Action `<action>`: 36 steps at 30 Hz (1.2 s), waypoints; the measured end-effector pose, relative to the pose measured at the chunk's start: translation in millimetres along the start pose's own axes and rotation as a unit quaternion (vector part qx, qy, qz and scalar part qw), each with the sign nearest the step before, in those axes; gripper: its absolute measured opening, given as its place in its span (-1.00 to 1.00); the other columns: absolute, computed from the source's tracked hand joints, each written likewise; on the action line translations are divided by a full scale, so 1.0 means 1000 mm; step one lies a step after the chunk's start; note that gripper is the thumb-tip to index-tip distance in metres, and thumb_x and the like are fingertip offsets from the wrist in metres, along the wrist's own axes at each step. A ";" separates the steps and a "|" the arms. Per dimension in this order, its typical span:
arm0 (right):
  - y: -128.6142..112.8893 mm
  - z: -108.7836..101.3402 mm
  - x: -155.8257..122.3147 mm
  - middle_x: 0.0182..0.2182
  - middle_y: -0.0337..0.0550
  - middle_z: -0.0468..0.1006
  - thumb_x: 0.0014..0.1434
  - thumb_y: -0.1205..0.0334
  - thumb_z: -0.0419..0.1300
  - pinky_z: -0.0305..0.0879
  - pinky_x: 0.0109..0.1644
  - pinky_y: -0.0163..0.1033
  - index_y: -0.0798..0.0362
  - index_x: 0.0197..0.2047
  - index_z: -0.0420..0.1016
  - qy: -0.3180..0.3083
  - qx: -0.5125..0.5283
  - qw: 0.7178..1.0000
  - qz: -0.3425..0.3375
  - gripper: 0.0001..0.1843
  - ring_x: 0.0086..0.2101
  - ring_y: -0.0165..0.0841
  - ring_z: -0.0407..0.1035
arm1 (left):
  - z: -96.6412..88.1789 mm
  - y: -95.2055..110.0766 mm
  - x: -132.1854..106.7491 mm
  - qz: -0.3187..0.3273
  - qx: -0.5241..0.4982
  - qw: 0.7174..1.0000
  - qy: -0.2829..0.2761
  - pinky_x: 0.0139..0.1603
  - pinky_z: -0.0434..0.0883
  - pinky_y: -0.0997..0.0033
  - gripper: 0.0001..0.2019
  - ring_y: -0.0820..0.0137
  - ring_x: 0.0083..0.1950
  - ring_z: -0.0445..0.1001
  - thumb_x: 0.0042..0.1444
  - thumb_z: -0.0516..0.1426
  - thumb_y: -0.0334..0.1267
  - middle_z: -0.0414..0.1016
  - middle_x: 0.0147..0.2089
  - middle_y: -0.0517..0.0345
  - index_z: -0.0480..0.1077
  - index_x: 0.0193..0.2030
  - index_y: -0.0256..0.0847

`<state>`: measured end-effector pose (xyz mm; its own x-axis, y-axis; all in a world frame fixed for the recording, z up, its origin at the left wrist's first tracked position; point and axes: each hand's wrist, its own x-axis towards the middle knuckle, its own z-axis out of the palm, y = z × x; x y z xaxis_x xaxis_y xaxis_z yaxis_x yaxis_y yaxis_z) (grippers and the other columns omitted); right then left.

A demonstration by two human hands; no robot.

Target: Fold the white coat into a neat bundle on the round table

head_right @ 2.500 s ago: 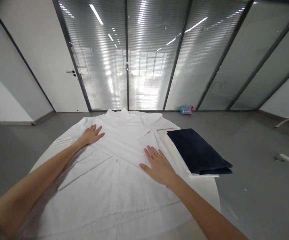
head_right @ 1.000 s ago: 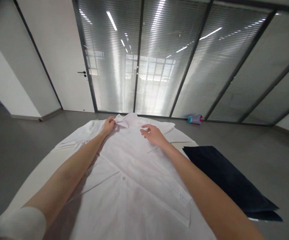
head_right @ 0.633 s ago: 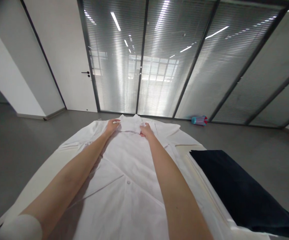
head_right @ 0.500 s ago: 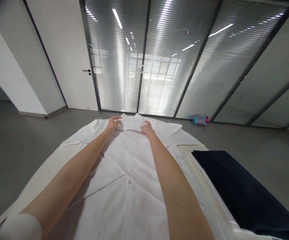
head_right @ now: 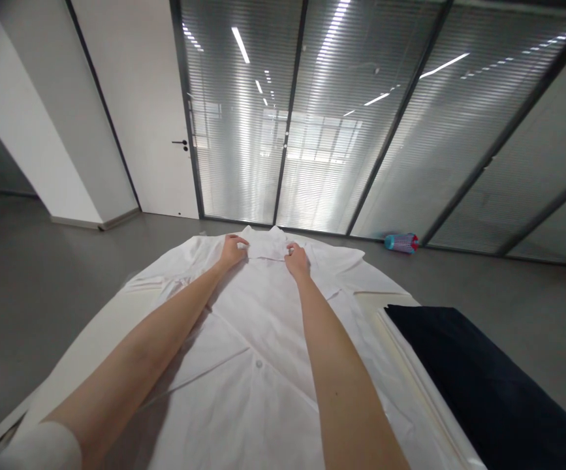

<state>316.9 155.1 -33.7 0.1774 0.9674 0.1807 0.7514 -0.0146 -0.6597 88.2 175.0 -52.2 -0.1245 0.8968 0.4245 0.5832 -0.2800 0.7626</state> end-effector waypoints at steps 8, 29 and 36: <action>-0.026 0.020 -0.018 0.46 -0.04 -0.07 0.40 -0.17 -0.14 -0.25 0.41 0.15 -0.04 0.45 0.09 -0.086 -0.213 0.956 -0.180 -0.32 0.40 -0.05 -0.20 | 0.017 0.019 -0.019 0.137 0.241 0.952 -0.130 0.42 0.05 0.00 -0.50 0.09 0.46 0.06 0.31 0.00 -0.23 0.19 0.43 -0.04 0.24 0.37 -0.14; 0.013 -0.024 -0.010 0.14 0.08 0.36 0.37 0.28 -0.03 0.13 0.15 -0.03 0.03 0.09 0.54 -0.055 -0.304 0.935 -0.176 -0.62 0.10 -0.07 0.20 | 0.064 0.072 -0.053 0.248 0.234 0.918 -0.200 0.29 0.24 0.09 -0.69 0.17 0.20 0.44 0.31 0.00 -0.23 0.50 0.14 -0.10 0.43 0.10 -0.19; 0.010 -0.027 -0.017 0.09 0.07 0.35 0.34 0.25 0.03 0.14 0.11 -0.11 0.02 -0.01 0.53 0.015 -0.312 0.936 -0.163 -0.71 0.07 -0.15 0.23 | 0.063 0.066 -0.051 0.246 0.247 0.909 -0.230 0.36 0.14 0.02 -0.66 0.21 0.28 0.36 0.34 -0.01 -0.14 0.42 0.26 0.01 0.39 0.16 -0.14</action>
<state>338.9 131.7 -23.4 -0.1148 0.9387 0.3251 0.9920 0.1257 -0.0126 183.8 132.4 -54.2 0.5313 0.7843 0.3202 0.7805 -0.6001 0.1750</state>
